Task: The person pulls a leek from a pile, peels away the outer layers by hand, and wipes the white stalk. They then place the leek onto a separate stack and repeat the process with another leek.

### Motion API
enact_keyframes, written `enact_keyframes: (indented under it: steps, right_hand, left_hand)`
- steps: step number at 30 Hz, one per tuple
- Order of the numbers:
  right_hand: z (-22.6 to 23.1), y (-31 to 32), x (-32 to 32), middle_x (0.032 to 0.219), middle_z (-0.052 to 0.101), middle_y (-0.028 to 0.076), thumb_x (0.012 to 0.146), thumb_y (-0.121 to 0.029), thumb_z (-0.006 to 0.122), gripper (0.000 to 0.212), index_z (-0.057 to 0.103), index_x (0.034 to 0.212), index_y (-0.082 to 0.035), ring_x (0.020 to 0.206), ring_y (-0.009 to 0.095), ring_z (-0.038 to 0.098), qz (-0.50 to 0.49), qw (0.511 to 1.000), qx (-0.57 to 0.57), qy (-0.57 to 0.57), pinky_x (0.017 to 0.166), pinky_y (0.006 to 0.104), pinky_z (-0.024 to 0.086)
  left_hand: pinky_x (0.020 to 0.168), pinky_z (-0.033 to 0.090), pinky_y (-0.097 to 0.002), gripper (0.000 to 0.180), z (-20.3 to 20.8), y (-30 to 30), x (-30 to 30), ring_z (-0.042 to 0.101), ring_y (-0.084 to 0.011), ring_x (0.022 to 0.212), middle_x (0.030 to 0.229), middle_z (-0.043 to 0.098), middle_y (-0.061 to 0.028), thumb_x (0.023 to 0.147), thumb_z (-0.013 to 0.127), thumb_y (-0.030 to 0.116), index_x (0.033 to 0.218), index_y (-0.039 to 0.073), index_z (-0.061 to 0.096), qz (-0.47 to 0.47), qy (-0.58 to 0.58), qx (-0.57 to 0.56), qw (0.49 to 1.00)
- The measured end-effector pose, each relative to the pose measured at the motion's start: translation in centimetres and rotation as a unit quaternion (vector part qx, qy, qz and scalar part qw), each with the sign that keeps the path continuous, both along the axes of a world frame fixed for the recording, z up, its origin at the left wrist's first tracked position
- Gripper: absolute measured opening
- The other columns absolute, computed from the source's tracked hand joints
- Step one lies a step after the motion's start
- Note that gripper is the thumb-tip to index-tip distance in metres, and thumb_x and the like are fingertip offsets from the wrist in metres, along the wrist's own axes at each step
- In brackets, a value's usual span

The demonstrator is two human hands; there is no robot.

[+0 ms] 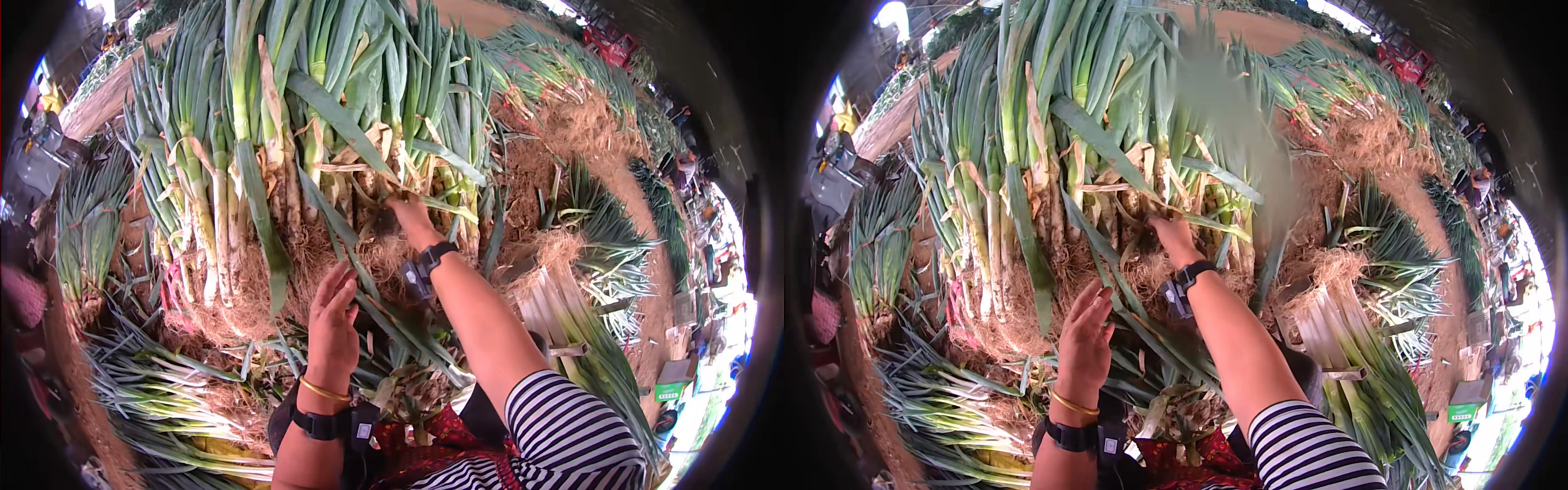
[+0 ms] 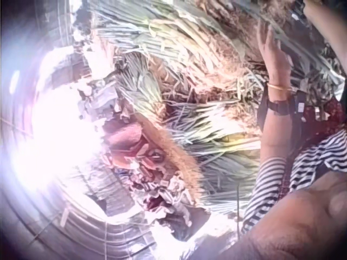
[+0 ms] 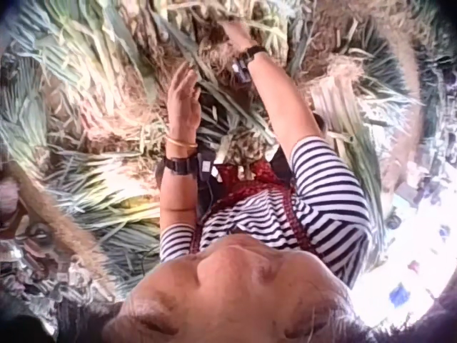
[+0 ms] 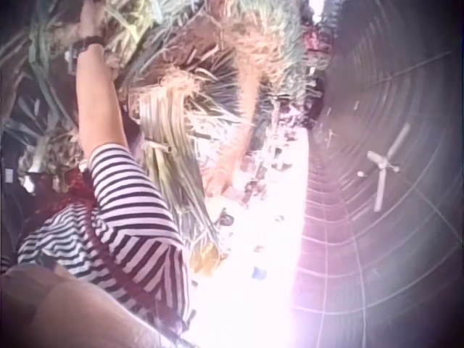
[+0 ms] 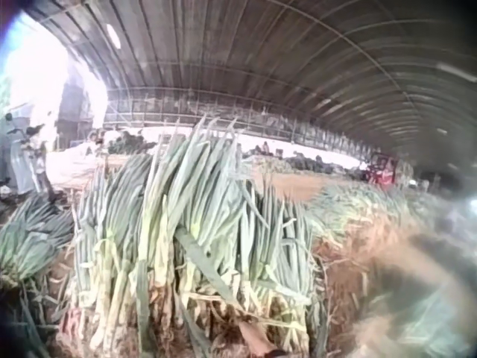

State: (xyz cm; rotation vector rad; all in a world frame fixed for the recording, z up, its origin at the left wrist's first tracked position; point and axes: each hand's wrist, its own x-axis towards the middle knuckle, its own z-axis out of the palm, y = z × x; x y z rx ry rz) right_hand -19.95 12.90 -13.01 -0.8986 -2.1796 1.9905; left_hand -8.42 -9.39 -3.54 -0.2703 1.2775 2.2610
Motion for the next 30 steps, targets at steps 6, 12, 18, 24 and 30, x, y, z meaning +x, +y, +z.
enact_keyframes:
  steps: [6,12,18,24,30]
  right_hand:
    - [7.9,6.3,6.3,0.094,0.061,0.010,0.078,-0.022,0.060,0.025,0.060,0.097,-0.006,0.083,0.022,0.058,-0.042,0.974,-0.221,0.037,0.076,0.0343,0.046]
    - [13.9,2.7,21.5,0.108,0.054,0.010,0.075,-0.028,0.060,0.043,0.053,0.113,-0.007,0.098,0.022,0.050,-0.012,0.977,-0.213,0.026,0.088,0.0366,0.040]
    - [14.2,-4.1,35.2,0.111,0.051,0.011,0.080,-0.036,0.061,0.066,0.037,0.126,0.004,0.103,0.018,0.047,0.210,0.972,-0.085,0.056,0.091,0.0291,0.036]
    - [12.6,-4.3,43.2,0.130,0.039,0.020,0.084,-0.031,0.060,0.068,0.028,0.133,0.004,0.123,0.028,0.035,0.298,0.953,0.015,0.055,0.102,0.0336,0.027]
    - [12.1,-1.6,42.7,0.118,0.047,0.025,0.076,-0.031,0.068,0.074,0.029,0.130,0.001,0.106,0.036,0.051,0.265,0.930,0.255,0.007,0.085,0.0388,0.044]
  left_hand:
    - [0.099,0.019,-0.0389,0.041,0.5,1.0,0.3,0.035,-0.0188,0.123,0.127,0.049,-0.0043,0.087,0.054,0.025,0.126,0.013,0.047,-0.007,0.007,-0.006,1.000]
    - [0.102,0.018,-0.0404,0.039,-0.8,2.6,1.0,0.037,-0.0199,0.123,0.127,0.048,-0.0058,0.088,0.053,0.022,0.125,0.009,0.047,-0.018,0.029,-0.005,0.999]
    - [0.091,0.040,-0.0304,0.043,-6.3,5.9,2.1,0.051,-0.0194,0.108,0.121,0.051,-0.0101,0.090,0.051,0.024,0.126,0.002,0.043,-0.141,0.105,0.137,0.975]
    - [0.069,0.051,-0.0326,0.058,1.4,10.8,7.2,0.056,-0.0189,0.083,0.097,0.058,-0.0071,0.088,0.049,0.041,0.130,0.004,0.037,-0.198,0.057,0.292,0.934]
    - [0.071,0.050,-0.0312,0.040,2.3,10.4,11.4,0.057,-0.0162,0.083,0.097,0.058,-0.0051,0.089,0.054,0.023,0.125,0.009,0.044,-0.068,0.448,-0.062,0.889]
